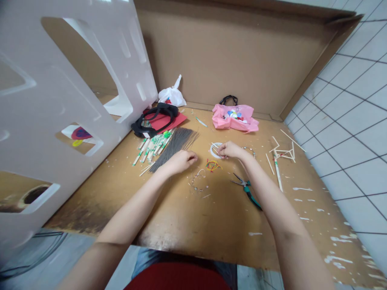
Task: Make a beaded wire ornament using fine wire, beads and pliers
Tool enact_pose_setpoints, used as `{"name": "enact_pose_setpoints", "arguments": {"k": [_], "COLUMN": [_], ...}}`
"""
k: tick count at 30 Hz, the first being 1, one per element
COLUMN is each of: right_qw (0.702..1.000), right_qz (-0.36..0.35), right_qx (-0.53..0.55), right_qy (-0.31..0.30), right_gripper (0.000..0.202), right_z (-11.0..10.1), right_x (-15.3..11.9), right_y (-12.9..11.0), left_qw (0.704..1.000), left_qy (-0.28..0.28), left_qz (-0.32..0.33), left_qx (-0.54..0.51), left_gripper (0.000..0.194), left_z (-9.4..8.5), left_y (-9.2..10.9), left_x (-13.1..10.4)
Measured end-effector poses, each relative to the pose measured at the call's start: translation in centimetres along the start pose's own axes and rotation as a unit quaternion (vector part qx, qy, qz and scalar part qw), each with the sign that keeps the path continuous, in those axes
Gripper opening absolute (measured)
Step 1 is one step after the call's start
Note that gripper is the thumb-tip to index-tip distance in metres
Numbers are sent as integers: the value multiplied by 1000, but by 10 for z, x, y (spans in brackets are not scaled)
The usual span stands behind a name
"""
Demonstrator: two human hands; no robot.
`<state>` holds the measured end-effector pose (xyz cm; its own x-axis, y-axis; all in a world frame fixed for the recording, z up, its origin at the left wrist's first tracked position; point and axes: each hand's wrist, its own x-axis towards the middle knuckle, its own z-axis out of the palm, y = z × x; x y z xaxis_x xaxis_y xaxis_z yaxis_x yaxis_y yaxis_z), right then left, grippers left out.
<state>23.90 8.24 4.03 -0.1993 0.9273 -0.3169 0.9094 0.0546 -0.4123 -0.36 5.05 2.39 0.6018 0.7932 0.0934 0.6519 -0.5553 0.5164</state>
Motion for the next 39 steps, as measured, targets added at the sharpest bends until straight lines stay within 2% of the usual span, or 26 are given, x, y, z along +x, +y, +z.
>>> {"name": "enact_pose_setpoints", "arguments": {"k": [3, 5, 8, 12, 15, 19, 23, 26, 29, 31, 35, 39], "right_qw": [999, 998, 993, 986, 984, 985, 987, 988, 973, 940, 888, 870], "right_qz": [-29, -47, -77, -106, -117, -139, -153, -146, -132, -117, -106, -115], "right_qx": [-18, -43, -85, -126, -135, -102, -28, 38, 189, 316, 441, 472], "right_qy": [-14, -9, 1, 15, 26, 29, 24, 24, 31, 43, 76, 82], "right_gripper": [24, 23, 20, 19, 15, 15, 13, 20, 26, 29, 30, 28], "right_z": [1, 4, 9, 13, 15, 20, 22, 20, 19, 21, 29, 33], "right_x": [-10, -17, -27, -40, -47, -47, -45, -49, -57, -62, -70, -77], "right_y": [-18, -32, -53, -73, -79, -72, -60, -54, -52, -52, -51, -50], "left_qw": [996, 991, 985, 979, 981, 988, 996, 986, 933, 897, 856, 834], "left_qy": [73, 96, 78, 38, 22, 8, 22, 12, -19, -21, 2, -3], "left_qz": [25, 42, 71, 72, 74, 80, 87, 45, -13, -22, -15, -16], "left_qx": [44, 78, 139, 187, 176, 134, 23, -158, -360, -442, -517, -552], "left_gripper": [25, 25, 25, 27, 27, 25, 20, 16, 19, 21, 26, 26], "left_z": [-1, 0, 4, 10, 10, 8, 3, -2, -6, -9, -13, -16], "left_y": [10, 18, 26, 28, 27, 25, 19, 17, 21, 25, 31, 36], "left_x": [0, -2, -3, -2, -2, -3, -2, -3, -3, -3, -4, -7]}}
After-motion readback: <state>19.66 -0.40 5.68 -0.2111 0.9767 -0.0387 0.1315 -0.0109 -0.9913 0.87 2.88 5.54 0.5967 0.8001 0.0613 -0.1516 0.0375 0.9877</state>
